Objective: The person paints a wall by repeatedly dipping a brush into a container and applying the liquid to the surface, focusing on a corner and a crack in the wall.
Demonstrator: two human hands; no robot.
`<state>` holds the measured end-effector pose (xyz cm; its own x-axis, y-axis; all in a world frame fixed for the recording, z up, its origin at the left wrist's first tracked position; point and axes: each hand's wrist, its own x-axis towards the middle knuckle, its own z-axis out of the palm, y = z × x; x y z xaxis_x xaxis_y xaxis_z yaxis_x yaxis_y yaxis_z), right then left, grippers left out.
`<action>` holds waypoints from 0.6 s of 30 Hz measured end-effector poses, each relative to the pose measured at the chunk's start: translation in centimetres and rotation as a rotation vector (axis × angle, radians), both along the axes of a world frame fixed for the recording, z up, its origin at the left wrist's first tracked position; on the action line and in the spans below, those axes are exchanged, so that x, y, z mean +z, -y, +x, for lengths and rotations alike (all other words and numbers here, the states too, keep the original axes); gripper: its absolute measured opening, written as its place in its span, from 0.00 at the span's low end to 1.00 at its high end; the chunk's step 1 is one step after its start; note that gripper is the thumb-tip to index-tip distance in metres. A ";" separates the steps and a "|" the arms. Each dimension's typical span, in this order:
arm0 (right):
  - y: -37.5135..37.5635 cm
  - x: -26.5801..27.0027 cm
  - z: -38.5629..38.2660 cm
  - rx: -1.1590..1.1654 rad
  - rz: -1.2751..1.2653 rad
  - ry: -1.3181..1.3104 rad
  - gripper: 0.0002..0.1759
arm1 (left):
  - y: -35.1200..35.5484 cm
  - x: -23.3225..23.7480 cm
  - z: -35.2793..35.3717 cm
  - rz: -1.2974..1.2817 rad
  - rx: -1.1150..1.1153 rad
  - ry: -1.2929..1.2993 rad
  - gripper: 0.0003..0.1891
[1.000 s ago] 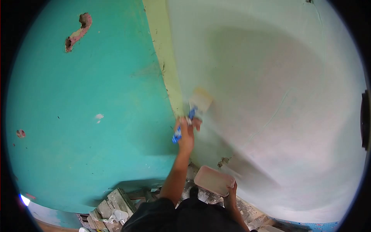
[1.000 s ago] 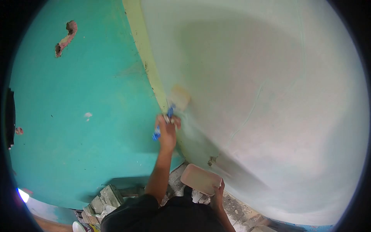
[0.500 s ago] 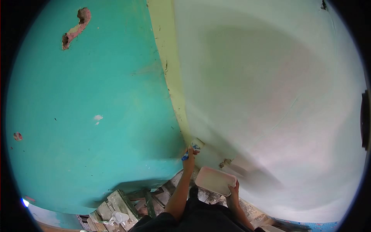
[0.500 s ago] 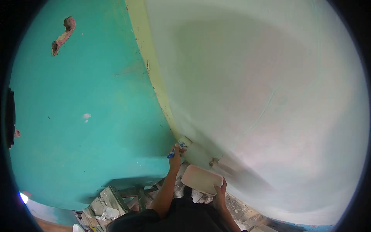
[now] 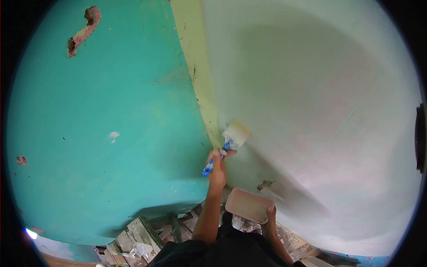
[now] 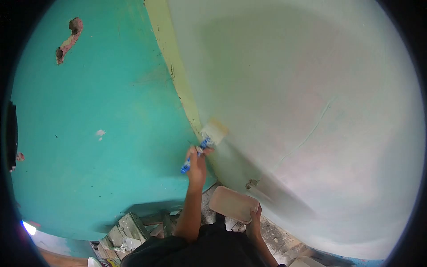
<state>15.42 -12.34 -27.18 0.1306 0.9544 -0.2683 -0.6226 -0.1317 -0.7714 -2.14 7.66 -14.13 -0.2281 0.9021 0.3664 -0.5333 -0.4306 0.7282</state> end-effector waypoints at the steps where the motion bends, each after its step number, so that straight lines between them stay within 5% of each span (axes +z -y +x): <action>1: -0.1 0.0 0.0 -0.007 -0.003 0.016 0.36 | -0.5 -3.9 -0.4 -0.039 0.027 -0.068 0.17; 3: -0.2 0.4 0.0 -0.022 -0.006 0.025 0.36 | -0.1 -11.4 -1.2 -0.121 0.077 -0.203 0.17; 6: -0.4 1.6 -0.1 -0.044 0.006 0.021 0.36 | 2.8 -13.5 -1.6 -0.380 0.052 -0.372 0.18; 9: -0.6 1.4 -0.1 -0.032 0.025 0.031 0.36 | 3.8 -13.5 -2.8 -0.378 0.059 -0.553 0.18; 18: -1.5 -1.0 -0.3 -0.037 0.042 0.081 0.39 | 6.9 -6.4 -5.6 -0.365 -0.071 -0.515 0.22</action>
<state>15.10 -10.86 -28.16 0.1854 0.9588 -0.2152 -0.5621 -0.0761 -0.8235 -7.76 0.80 -20.56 -0.0391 0.9961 0.0792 -0.0937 -0.0826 0.9922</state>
